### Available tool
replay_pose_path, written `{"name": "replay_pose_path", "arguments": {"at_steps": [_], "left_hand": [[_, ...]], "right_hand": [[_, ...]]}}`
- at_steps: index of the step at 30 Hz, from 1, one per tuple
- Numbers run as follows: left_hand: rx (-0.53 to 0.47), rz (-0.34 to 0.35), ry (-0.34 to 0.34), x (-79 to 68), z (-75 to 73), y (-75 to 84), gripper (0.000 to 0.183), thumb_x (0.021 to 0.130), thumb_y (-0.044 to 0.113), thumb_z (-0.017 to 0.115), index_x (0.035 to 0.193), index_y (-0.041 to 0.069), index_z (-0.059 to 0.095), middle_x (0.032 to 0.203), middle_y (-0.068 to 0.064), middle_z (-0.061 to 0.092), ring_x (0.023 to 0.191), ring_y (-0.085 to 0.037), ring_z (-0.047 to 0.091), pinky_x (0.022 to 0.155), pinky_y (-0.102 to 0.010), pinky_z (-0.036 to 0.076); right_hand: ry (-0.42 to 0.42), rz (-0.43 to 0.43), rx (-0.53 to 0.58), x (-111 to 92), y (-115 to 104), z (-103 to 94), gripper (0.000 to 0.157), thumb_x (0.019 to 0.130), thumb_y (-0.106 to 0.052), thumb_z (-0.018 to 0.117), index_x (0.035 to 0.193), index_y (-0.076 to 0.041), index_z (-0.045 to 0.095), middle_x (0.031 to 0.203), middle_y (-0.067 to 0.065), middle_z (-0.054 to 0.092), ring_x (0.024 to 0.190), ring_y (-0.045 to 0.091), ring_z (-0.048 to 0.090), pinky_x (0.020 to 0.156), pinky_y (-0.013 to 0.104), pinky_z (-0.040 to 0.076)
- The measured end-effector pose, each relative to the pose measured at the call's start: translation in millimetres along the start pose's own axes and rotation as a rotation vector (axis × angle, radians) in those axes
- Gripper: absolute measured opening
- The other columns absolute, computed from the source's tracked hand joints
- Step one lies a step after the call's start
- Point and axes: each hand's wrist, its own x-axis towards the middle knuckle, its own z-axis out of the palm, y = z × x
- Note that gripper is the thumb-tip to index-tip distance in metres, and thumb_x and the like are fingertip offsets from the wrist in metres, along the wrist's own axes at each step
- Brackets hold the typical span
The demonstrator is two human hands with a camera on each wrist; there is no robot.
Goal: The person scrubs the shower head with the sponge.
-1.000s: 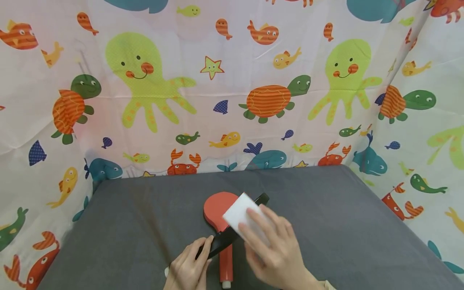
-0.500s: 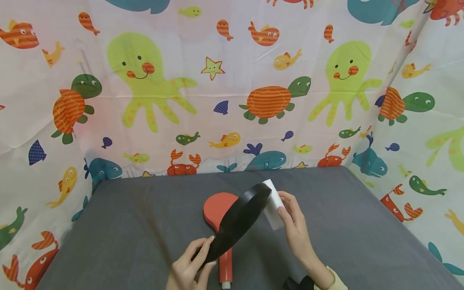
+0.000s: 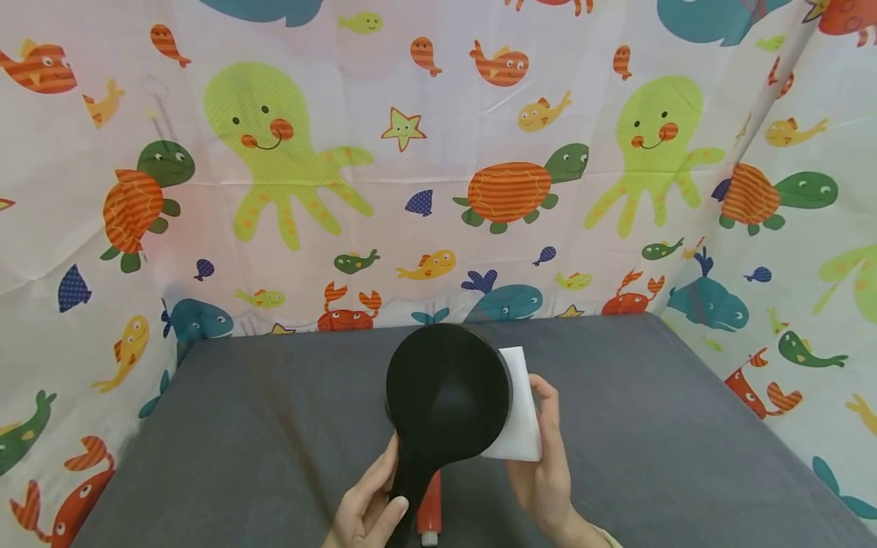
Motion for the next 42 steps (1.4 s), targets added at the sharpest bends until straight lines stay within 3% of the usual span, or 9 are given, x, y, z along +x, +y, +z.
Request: {"name": "replay_pose_path", "arguments": {"at_steps": [3, 6, 11, 17, 22, 26, 31, 38, 42], "left_hand": [[-0.25, -0.084, -0.019, 0.9, 1.4, 1.0, 0.06, 0.084, -0.026, 0.033, 0.137, -0.02, 0.005, 0.152, -0.019, 0.01, 0.139, -0.024, 0.014, 0.109, -0.031, 0.022], [-0.431, -0.25, 0.042, -1.0, 4.0, 5.1, 0.061, 0.086, -0.022, 0.039, 0.14, -0.015, 0.012, 0.151, -0.012, 0.021, 0.136, -0.021, 0.025, 0.106, -0.031, 0.03], [-0.528, -0.454, 0.118, -5.5, 9.5, 9.9, 0.05, 0.084, -0.018, 0.051, 0.132, -0.015, 0.038, 0.123, -0.01, 0.052, 0.104, -0.017, 0.056, 0.086, -0.03, 0.049], [-0.724, -0.538, 0.043, -9.4, 9.7, 8.3, 0.036, 0.089, -0.014, 0.041, 0.125, -0.017, 0.044, 0.108, -0.019, 0.059, 0.092, -0.023, 0.064, 0.079, -0.034, 0.053], [-0.807, -0.619, -0.022, -13.8, 7.3, 6.3, 0.037, 0.094, -0.006, 0.037, 0.13, -0.012, 0.042, 0.107, -0.018, 0.064, 0.095, -0.023, 0.064, 0.08, -0.03, 0.052], [-0.862, -0.718, -0.061, -15.9, 6.3, 6.7, 0.037, 0.097, 0.0, 0.036, 0.132, -0.01, 0.04, 0.113, -0.018, 0.061, 0.101, -0.025, 0.062, 0.088, -0.036, 0.049], [-0.839, -0.804, -0.075, -14.7, 4.9, 7.1, 0.039, 0.098, 0.002, 0.037, 0.134, -0.012, 0.035, 0.117, -0.018, 0.058, 0.104, -0.024, 0.061, 0.091, -0.037, 0.046], [-0.832, -0.766, -0.025, -12.1, 1.5, 7.0, 0.043, 0.097, 0.001, 0.034, 0.136, -0.016, 0.026, 0.12, -0.019, 0.054, 0.107, -0.028, 0.059, 0.092, -0.039, 0.045], [-0.743, -0.754, 0.007, -9.2, -1.5, 7.6, 0.044, 0.096, 0.001, 0.035, 0.136, -0.016, 0.028, 0.119, -0.021, 0.055, 0.104, -0.028, 0.06, 0.088, -0.04, 0.048]], "right_hand": [[0.007, -0.021, -0.047, -0.3, -2.3, 8.7, 0.039, 0.098, -0.002, 0.006, 0.133, -0.009, 0.022, 0.123, 0.007, 0.044, 0.095, 0.016, 0.052, 0.078, 0.028, 0.049], [-0.008, -0.074, -0.138, -0.8, -1.5, 15.1, 0.038, 0.095, 0.008, 0.019, 0.131, -0.001, 0.023, 0.123, 0.011, 0.043, 0.1, 0.019, 0.053, 0.078, 0.028, 0.049], [-0.032, -0.2, -0.355, -0.7, 5.4, 20.4, 0.038, 0.09, 0.013, 0.045, 0.125, 0.011, 0.029, 0.129, 0.02, 0.033, 0.114, 0.026, 0.043, 0.089, 0.029, 0.043], [-0.121, -0.385, -0.766, 0.3, 13.0, 26.2, 0.026, 0.09, -0.011, 0.061, 0.113, -0.001, 0.054, 0.122, 0.031, 0.038, 0.114, 0.029, 0.041, 0.085, 0.032, 0.041], [-0.292, -0.455, -0.882, 1.3, 17.9, 21.8, 0.022, 0.091, -0.013, 0.059, 0.113, -0.008, 0.059, 0.122, 0.029, 0.043, 0.116, 0.035, 0.041, 0.089, 0.037, 0.042], [-0.315, -0.414, -0.98, 4.2, 26.3, 8.4, 0.024, 0.092, -0.018, 0.058, 0.114, -0.011, 0.062, 0.125, 0.022, 0.044, 0.116, 0.035, 0.042, 0.091, 0.042, 0.041], [-0.251, -0.208, -1.13, 10.1, 30.4, -8.4, 0.029, 0.09, -0.019, 0.061, 0.119, -0.015, 0.061, 0.13, 0.014, 0.044, 0.115, 0.029, 0.042, 0.078, 0.047, 0.046], [-0.146, -0.071, -1.305, 5.7, 33.2, -26.4, 0.038, 0.08, -0.007, 0.07, 0.117, -0.013, 0.062, 0.125, 0.016, 0.047, 0.109, 0.03, 0.045, 0.076, 0.048, 0.045], [-0.148, -0.052, -1.301, -7.7, 32.8, -23.2, 0.038, 0.079, -0.006, 0.069, 0.115, -0.013, 0.063, 0.124, 0.015, 0.048, 0.109, 0.029, 0.045, 0.073, 0.045, 0.048]]}}
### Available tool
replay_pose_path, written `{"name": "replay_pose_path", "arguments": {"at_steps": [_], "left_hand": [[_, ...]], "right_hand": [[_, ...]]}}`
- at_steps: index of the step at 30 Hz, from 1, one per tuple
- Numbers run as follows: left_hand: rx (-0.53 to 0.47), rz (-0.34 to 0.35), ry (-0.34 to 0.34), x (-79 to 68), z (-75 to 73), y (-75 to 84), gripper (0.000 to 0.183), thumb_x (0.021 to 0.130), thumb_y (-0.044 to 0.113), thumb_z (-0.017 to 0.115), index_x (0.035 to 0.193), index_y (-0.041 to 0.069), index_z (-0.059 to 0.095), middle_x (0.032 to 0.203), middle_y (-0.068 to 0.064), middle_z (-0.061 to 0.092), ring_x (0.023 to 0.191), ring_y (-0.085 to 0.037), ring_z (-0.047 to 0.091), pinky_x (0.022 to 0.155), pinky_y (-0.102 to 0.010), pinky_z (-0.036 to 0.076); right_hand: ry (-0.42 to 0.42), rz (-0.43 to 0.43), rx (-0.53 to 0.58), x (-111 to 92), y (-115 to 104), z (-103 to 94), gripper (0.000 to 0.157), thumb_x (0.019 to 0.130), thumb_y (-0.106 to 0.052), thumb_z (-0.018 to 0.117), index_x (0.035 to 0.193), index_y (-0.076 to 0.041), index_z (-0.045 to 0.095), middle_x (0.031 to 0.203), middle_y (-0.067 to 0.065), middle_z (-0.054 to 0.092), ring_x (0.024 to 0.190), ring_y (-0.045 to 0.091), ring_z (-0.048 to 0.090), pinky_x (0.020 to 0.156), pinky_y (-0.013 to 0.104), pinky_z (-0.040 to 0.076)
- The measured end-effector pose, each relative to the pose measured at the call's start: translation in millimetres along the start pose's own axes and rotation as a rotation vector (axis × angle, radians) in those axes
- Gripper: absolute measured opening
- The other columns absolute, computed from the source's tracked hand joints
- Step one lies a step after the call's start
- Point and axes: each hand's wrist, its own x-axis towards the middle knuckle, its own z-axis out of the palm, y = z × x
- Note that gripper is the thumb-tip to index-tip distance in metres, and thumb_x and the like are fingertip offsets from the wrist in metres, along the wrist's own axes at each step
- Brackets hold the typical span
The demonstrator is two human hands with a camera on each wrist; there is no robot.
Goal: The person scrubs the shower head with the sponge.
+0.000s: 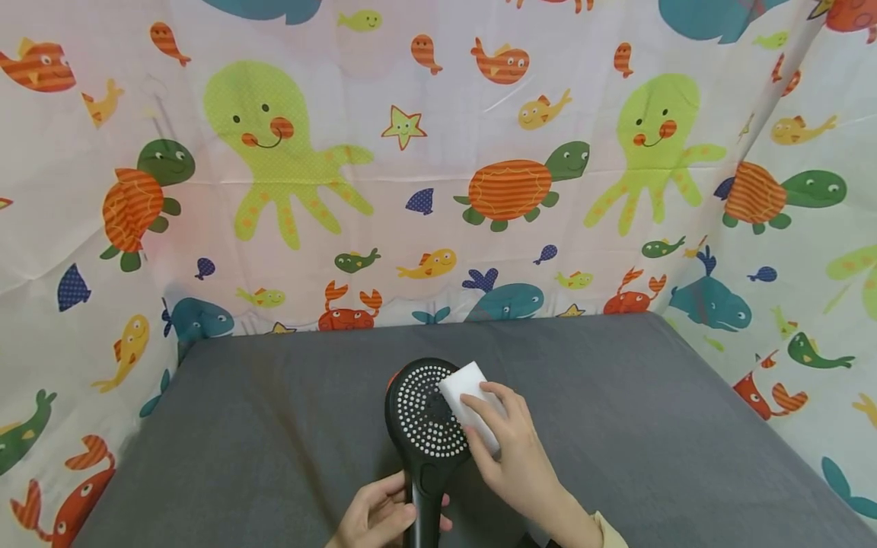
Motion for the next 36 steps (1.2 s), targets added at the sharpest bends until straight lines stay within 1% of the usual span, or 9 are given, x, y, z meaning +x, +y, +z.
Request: {"name": "replay_pose_path", "arguments": {"at_steps": [3, 7, 10, 13, 16, 21, 28, 33, 36], "left_hand": [[0.058, 0.068, -0.014, 1.5, -2.5, -0.1, 0.042, 0.095, -0.001, 0.034, 0.135, -0.016, 0.03, 0.118, -0.022, 0.056, 0.101, -0.028, 0.062, 0.083, -0.039, 0.051], [0.059, 0.145, -0.104, 3.4, -5.1, -4.7, 0.041, 0.094, -0.005, 0.031, 0.134, -0.017, 0.031, 0.119, -0.022, 0.055, 0.099, -0.026, 0.062, 0.08, -0.035, 0.052], [0.004, 0.079, -0.164, 1.9, -4.6, -8.6, 0.041, 0.097, -0.003, 0.031, 0.136, -0.016, 0.027, 0.119, -0.018, 0.056, 0.101, -0.023, 0.061, 0.087, -0.035, 0.049], [0.04, -0.004, -0.159, 0.6, -2.5, -9.6, 0.044, 0.099, 0.001, 0.034, 0.135, -0.021, 0.022, 0.118, -0.011, 0.058, 0.103, -0.019, 0.061, 0.09, -0.033, 0.047], [0.069, -0.046, -0.141, 0.7, -0.1, -7.7, 0.045, 0.098, 0.002, 0.036, 0.134, -0.021, 0.023, 0.119, -0.011, 0.057, 0.104, -0.019, 0.06, 0.09, -0.033, 0.047], [-0.029, 0.028, -0.137, 1.2, 0.0, -2.1, 0.042, 0.097, -0.002, 0.032, 0.137, -0.012, 0.029, 0.124, -0.02, 0.052, 0.107, -0.026, 0.059, 0.094, -0.038, 0.044], [0.025, 0.246, -0.16, 6.5, -7.0, -1.2, 0.04, 0.093, -0.011, 0.026, 0.132, -0.015, 0.033, 0.121, -0.022, 0.053, 0.105, -0.029, 0.059, 0.084, -0.046, 0.048], [-0.027, 0.187, -0.192, 4.4, -5.8, -7.7, 0.043, 0.094, -0.009, 0.025, 0.137, -0.011, 0.031, 0.125, -0.021, 0.052, 0.107, -0.029, 0.058, 0.089, -0.036, 0.047], [-0.096, 0.115, -0.237, 2.7, -2.5, -11.3, 0.042, 0.096, -0.007, 0.025, 0.138, -0.012, 0.028, 0.128, -0.022, 0.049, 0.11, -0.029, 0.056, 0.096, -0.037, 0.042]], "right_hand": [[-0.019, -0.069, 0.09, -7.1, -10.0, 1.0, 0.036, 0.082, -0.009, 0.067, 0.117, -0.015, 0.062, 0.126, 0.013, 0.047, 0.112, 0.027, 0.043, 0.076, 0.044, 0.049], [-0.044, -0.231, 0.205, -4.5, -26.2, 3.3, 0.028, 0.091, -0.015, 0.059, 0.119, -0.015, 0.06, 0.129, 0.013, 0.045, 0.117, 0.028, 0.041, 0.089, 0.043, 0.044], [-0.031, -0.311, 0.206, 5.2, -31.5, 4.2, 0.027, 0.093, -0.018, 0.056, 0.119, -0.014, 0.06, 0.129, 0.015, 0.045, 0.119, 0.03, 0.041, 0.094, 0.044, 0.04], [0.003, -0.276, 0.152, 15.7, -26.3, 0.7, 0.027, 0.093, -0.021, 0.056, 0.12, -0.015, 0.061, 0.13, 0.014, 0.045, 0.119, 0.031, 0.042, 0.089, 0.048, 0.041], [0.044, -0.153, 0.082, 21.3, -13.0, -6.9, 0.03, 0.092, -0.018, 0.059, 0.121, -0.014, 0.06, 0.13, 0.015, 0.045, 0.117, 0.032, 0.043, 0.082, 0.05, 0.045], [0.072, -0.008, 0.029, 11.4, 4.8, -15.6, 0.039, 0.084, -0.004, 0.066, 0.121, -0.01, 0.058, 0.128, 0.018, 0.044, 0.113, 0.033, 0.044, 0.075, 0.049, 0.049], [0.061, -0.166, 0.102, -14.0, -10.4, -5.8, 0.03, 0.096, -0.027, 0.049, 0.119, -0.012, 0.06, 0.128, 0.017, 0.045, 0.114, 0.029, 0.043, 0.08, 0.041, 0.049], [0.022, -0.304, 0.166, -7.7, -28.0, 0.4, 0.027, 0.094, -0.022, 0.054, 0.118, -0.011, 0.06, 0.128, 0.018, 0.045, 0.119, 0.032, 0.041, 0.098, 0.039, 0.037], [0.006, -0.31, 0.132, 4.8, -28.6, -0.3, 0.027, 0.094, -0.022, 0.054, 0.119, -0.013, 0.06, 0.129, 0.015, 0.045, 0.12, 0.033, 0.041, 0.095, 0.045, 0.039]]}}
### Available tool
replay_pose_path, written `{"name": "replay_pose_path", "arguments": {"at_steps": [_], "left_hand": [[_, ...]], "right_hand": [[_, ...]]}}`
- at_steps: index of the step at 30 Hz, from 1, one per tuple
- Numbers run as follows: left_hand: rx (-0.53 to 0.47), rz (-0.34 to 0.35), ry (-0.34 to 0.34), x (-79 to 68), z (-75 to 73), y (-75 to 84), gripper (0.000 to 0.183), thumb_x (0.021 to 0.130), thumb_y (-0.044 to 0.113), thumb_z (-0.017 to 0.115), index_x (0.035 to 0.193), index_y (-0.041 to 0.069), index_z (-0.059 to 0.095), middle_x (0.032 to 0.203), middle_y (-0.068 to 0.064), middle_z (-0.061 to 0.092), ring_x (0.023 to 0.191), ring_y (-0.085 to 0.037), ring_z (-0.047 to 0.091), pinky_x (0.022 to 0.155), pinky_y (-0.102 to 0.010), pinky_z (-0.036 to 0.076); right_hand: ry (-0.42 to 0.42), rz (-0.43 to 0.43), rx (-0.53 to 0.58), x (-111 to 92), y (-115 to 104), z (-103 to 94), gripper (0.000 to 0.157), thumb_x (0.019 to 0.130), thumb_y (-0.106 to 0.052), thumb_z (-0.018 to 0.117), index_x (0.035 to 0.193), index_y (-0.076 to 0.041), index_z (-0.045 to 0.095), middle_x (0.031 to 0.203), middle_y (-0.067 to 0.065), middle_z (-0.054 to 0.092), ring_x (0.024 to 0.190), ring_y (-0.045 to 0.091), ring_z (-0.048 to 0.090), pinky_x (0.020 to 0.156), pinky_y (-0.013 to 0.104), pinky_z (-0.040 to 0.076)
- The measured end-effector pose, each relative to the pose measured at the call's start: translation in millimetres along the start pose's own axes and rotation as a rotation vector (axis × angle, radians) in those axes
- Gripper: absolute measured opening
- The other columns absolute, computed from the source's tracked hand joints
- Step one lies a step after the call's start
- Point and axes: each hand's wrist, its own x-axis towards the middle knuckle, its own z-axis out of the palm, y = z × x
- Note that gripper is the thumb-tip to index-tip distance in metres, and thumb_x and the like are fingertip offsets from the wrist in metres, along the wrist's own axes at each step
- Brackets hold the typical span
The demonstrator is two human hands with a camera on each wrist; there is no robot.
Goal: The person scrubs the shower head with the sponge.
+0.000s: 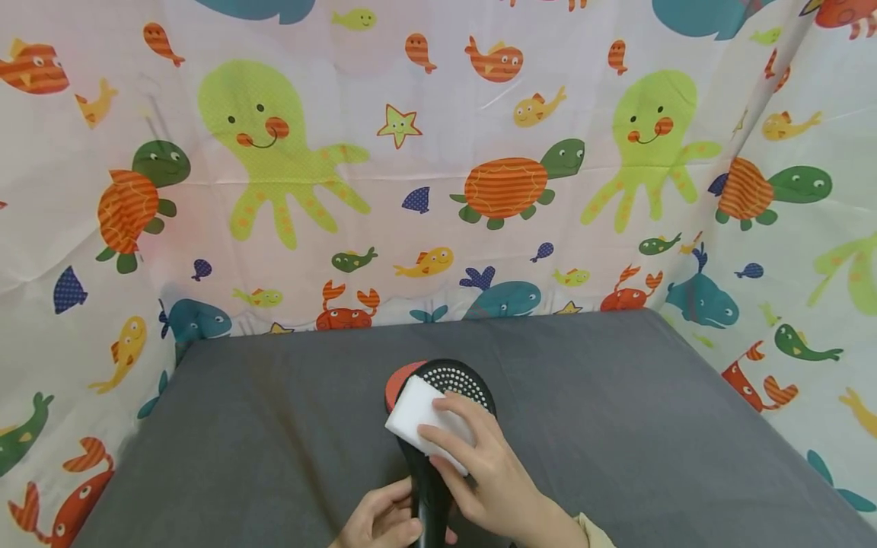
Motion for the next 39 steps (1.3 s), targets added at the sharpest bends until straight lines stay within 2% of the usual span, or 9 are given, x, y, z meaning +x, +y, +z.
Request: {"name": "replay_pose_path", "arguments": {"at_steps": [4, 9, 12, 16, 21, 24, 27, 32, 39], "left_hand": [[-0.062, -0.078, 0.028, -1.3, 3.6, 0.7, 0.042, 0.097, -0.003, 0.027, 0.139, -0.01, 0.028, 0.128, -0.019, 0.049, 0.112, -0.028, 0.056, 0.096, -0.039, 0.041], [0.031, -0.002, 0.098, 0.2, 3.0, 6.4, 0.042, 0.095, -0.005, 0.03, 0.137, -0.01, 0.032, 0.123, -0.02, 0.053, 0.108, -0.028, 0.058, 0.092, -0.035, 0.045], [0.097, 0.081, 0.098, 2.2, 0.3, 7.9, 0.041, 0.093, -0.01, 0.03, 0.134, -0.013, 0.033, 0.121, -0.022, 0.054, 0.105, -0.028, 0.059, 0.089, -0.037, 0.048], [0.165, 0.13, 0.074, 3.0, -3.4, 6.9, 0.041, 0.092, -0.013, 0.027, 0.132, -0.017, 0.031, 0.121, -0.022, 0.054, 0.104, -0.029, 0.06, 0.085, -0.039, 0.049], [0.103, 0.049, 0.056, 0.0, -2.1, -1.0, 0.042, 0.095, -0.008, 0.028, 0.137, -0.013, 0.029, 0.125, -0.022, 0.051, 0.107, -0.028, 0.058, 0.091, -0.039, 0.046], [0.081, -0.023, 0.079, -0.3, 1.6, -3.2, 0.043, 0.097, -0.004, 0.03, 0.138, -0.015, 0.025, 0.125, -0.021, 0.052, 0.107, -0.027, 0.058, 0.094, -0.038, 0.043], [0.13, -0.067, 0.129, 0.1, 4.0, -1.0, 0.044, 0.097, -0.001, 0.034, 0.137, -0.016, 0.026, 0.122, -0.018, 0.054, 0.105, -0.025, 0.06, 0.094, -0.034, 0.044], [0.166, 0.074, 0.093, 2.8, -1.0, 2.3, 0.043, 0.093, -0.011, 0.031, 0.135, -0.018, 0.027, 0.122, -0.022, 0.054, 0.105, -0.03, 0.059, 0.09, -0.036, 0.047], [0.271, 0.253, 0.026, 5.3, -9.8, 9.1, 0.046, 0.09, -0.018, 0.027, 0.136, -0.018, 0.025, 0.127, -0.019, 0.052, 0.112, -0.031, 0.054, 0.084, -0.036, 0.049]], "right_hand": [[0.005, 0.102, -0.073, 9.8, 17.0, -8.4, 0.028, 0.094, -0.024, 0.054, 0.12, -0.014, 0.06, 0.131, 0.014, 0.044, 0.12, 0.032, 0.042, 0.086, 0.051, 0.043], [0.023, 0.225, -0.159, -2.4, 29.6, -15.5, 0.029, 0.094, -0.024, 0.054, 0.12, -0.013, 0.059, 0.129, 0.016, 0.045, 0.114, 0.032, 0.044, 0.079, 0.051, 0.045], [0.015, 0.218, -0.14, -14.9, 20.7, -11.7, 0.029, 0.095, -0.027, 0.051, 0.119, -0.013, 0.06, 0.128, 0.015, 0.045, 0.114, 0.03, 0.044, 0.079, 0.048, 0.046], [0.015, 0.105, -0.044, -20.7, 2.0, -0.8, 0.028, 0.095, -0.025, 0.052, 0.118, -0.011, 0.059, 0.127, 0.015, 0.045, 0.114, 0.029, 0.043, 0.087, 0.041, 0.043], [0.028, 0.042, -0.014, -6.0, -4.4, 6.6, 0.028, 0.094, -0.023, 0.054, 0.118, -0.011, 0.059, 0.128, 0.016, 0.045, 0.117, 0.03, 0.042, 0.09, 0.043, 0.042], [0.035, 0.106, -0.03, 2.8, 7.3, 3.2, 0.029, 0.094, -0.023, 0.054, 0.12, -0.011, 0.058, 0.129, 0.016, 0.043, 0.116, 0.03, 0.043, 0.083, 0.045, 0.046], [0.046, 0.189, -0.063, 2.5, 23.6, -2.5, 0.033, 0.09, -0.014, 0.061, 0.122, -0.01, 0.056, 0.13, 0.017, 0.042, 0.114, 0.031, 0.043, 0.076, 0.046, 0.049], [0.056, 0.275, -0.115, -14.5, 31.6, -5.9, 0.037, 0.085, -0.007, 0.064, 0.121, -0.008, 0.056, 0.127, 0.017, 0.043, 0.112, 0.03, 0.043, 0.072, 0.044, 0.049], [0.024, 0.12, 0.001, -27.4, 1.0, 2.2, 0.033, 0.095, -0.024, 0.05, 0.122, -0.006, 0.055, 0.124, 0.018, 0.044, 0.106, 0.026, 0.044, 0.071, 0.033, 0.05]]}}
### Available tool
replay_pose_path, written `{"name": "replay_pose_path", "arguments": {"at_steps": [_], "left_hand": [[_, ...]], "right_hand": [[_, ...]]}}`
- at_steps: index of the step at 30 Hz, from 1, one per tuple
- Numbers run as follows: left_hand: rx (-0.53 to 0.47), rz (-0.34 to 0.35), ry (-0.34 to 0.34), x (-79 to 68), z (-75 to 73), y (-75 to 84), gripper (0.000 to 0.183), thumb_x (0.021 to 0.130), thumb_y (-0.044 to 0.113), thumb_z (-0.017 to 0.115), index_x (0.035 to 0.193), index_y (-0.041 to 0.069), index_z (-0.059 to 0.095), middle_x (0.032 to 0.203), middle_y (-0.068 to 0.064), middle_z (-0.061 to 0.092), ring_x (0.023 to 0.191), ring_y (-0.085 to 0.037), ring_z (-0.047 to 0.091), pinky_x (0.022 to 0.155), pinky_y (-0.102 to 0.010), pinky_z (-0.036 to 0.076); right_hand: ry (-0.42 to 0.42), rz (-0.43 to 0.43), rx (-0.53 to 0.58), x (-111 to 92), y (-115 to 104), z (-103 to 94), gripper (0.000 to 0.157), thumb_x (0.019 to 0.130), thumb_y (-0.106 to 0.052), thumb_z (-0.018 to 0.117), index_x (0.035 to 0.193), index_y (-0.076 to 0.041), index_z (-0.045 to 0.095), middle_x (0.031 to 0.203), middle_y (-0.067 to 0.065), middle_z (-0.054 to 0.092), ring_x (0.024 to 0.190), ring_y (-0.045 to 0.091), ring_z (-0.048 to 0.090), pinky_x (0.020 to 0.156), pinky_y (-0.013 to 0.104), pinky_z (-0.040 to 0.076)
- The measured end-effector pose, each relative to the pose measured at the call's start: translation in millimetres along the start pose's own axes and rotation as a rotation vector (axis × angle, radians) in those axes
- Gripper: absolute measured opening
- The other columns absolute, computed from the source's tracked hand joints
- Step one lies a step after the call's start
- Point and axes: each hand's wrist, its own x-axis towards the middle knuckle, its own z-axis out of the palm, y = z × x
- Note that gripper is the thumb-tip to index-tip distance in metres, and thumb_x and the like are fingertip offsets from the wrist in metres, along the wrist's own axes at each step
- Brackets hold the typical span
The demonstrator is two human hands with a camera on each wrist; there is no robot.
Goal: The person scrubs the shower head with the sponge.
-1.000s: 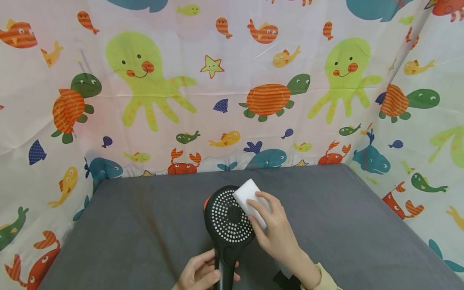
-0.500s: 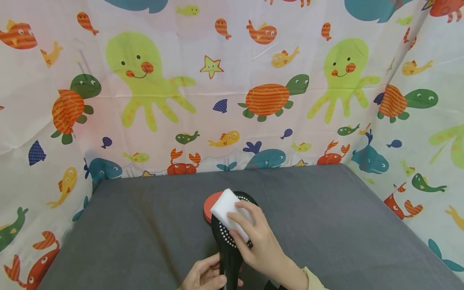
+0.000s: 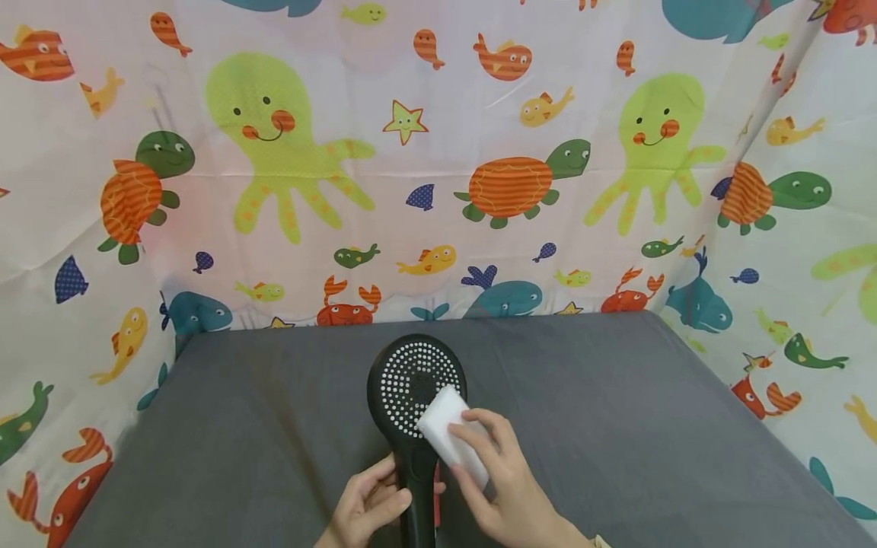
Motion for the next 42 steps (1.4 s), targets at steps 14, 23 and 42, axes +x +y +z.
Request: {"name": "replay_pose_path", "arguments": {"at_steps": [14, 23, 42], "left_hand": [[0.06, -0.022, 0.286, -0.1, -2.5, 17.8, 0.048, 0.091, -0.016, 0.032, 0.137, -0.006, 0.036, 0.131, -0.016, 0.051, 0.117, -0.031, 0.051, 0.085, -0.036, 0.049], [0.185, 0.192, 0.233, -0.4, -0.7, 5.7, 0.055, 0.08, -0.028, 0.042, 0.13, -0.007, 0.047, 0.122, -0.015, 0.058, 0.109, -0.023, 0.057, 0.082, -0.032, 0.051], [0.445, -0.101, 0.638, 4.6, 5.8, 36.3, 0.038, 0.08, -0.014, 0.062, 0.116, -0.017, 0.052, 0.108, -0.015, 0.066, 0.1, -0.036, 0.061, 0.085, -0.038, 0.05]], "right_hand": [[-0.118, -0.315, 0.152, -18.7, -25.2, 5.4, 0.032, 0.093, -0.035, 0.055, 0.108, -0.008, 0.06, 0.109, 0.012, 0.048, 0.101, 0.019, 0.045, 0.083, 0.025, 0.043], [-0.014, -0.146, 0.073, -7.1, -28.0, 16.6, 0.035, 0.094, -0.029, 0.052, 0.118, -0.004, 0.053, 0.114, 0.014, 0.042, 0.099, 0.018, 0.042, 0.075, 0.019, 0.037], [-0.129, -0.149, 0.053, -22.2, -25.3, 21.0, 0.032, 0.094, -0.04, 0.051, 0.109, -0.012, 0.054, 0.111, 0.007, 0.039, 0.099, 0.016, 0.039, 0.076, 0.014, 0.037]]}}
